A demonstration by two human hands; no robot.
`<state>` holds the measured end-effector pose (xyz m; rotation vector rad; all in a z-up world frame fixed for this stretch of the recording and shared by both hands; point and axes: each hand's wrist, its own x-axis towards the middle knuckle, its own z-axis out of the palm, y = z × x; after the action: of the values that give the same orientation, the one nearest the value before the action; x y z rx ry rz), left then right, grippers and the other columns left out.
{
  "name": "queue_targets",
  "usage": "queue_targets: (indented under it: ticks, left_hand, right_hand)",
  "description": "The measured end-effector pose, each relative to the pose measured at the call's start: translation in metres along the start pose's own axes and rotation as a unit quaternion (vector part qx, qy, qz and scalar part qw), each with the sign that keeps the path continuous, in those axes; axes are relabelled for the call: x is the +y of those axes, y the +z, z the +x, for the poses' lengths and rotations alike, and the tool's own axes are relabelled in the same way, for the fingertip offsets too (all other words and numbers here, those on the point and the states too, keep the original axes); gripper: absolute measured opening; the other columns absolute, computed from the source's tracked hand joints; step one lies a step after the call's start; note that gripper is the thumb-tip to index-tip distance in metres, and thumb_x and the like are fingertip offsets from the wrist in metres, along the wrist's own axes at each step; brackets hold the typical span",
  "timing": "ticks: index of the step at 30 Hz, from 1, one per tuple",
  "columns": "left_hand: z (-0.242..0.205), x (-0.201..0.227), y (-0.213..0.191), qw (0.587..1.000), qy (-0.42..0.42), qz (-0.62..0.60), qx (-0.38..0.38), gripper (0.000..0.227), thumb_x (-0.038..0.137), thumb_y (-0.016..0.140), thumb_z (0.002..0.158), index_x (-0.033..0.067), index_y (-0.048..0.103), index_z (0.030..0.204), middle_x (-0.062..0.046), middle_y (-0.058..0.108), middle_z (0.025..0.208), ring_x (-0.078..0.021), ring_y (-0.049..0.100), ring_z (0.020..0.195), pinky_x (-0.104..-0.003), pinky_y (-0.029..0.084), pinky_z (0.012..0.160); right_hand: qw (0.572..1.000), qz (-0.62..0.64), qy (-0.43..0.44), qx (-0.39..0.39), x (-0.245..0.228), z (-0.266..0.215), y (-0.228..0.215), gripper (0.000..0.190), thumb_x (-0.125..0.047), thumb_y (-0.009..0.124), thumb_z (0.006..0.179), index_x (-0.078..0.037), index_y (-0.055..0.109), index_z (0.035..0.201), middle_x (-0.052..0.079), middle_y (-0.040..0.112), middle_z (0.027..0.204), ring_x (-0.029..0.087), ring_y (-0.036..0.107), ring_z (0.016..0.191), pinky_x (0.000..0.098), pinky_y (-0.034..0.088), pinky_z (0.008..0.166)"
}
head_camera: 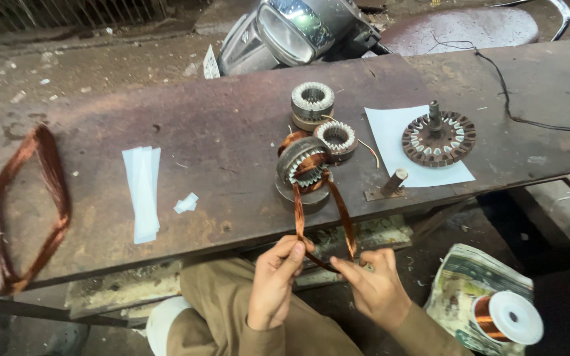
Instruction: The person winds copper wire by hand around the slots of a motor armature core. They repeatedly insert small white insulating strips between wire layers to separate them. The person continues winding and inserting insulation throughout the clip.
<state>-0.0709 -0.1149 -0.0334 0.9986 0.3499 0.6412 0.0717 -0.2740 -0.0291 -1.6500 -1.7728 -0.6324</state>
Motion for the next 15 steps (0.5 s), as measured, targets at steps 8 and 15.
queue_targets:
  ticks: [8,15]
  left_hand:
    - [-0.003,0.0,-0.011,0.987,-0.014,0.001,-0.162,0.015,0.01,0.065,0.097,0.0041,0.067,0.11,0.002,0.066,0.1,-0.0048,0.057,0.087,-0.021,0.046,0.078]
    - [0.006,-0.039,0.002,0.944,-0.053,0.192,-0.265,0.02,0.011,0.062,0.101,0.003,0.068,0.118,0.001,0.071,0.102,-0.0043,0.054,0.074,-0.022,0.046,0.067]
  right_hand:
    - [0.984,0.159,-0.022,-0.084,0.02,0.013,-0.026,0.057,-0.009,0.076,0.084,-0.011,0.058,0.138,0.016,0.058,0.142,0.03,0.061,0.095,0.0406,0.05,0.081]
    - [0.968,-0.036,-0.236,-0.072,0.033,0.094,-0.033,0.049,-0.028,0.065,0.084,-0.013,0.064,0.131,0.014,0.055,0.143,0.036,0.059,0.123,0.0528,0.044,0.104]
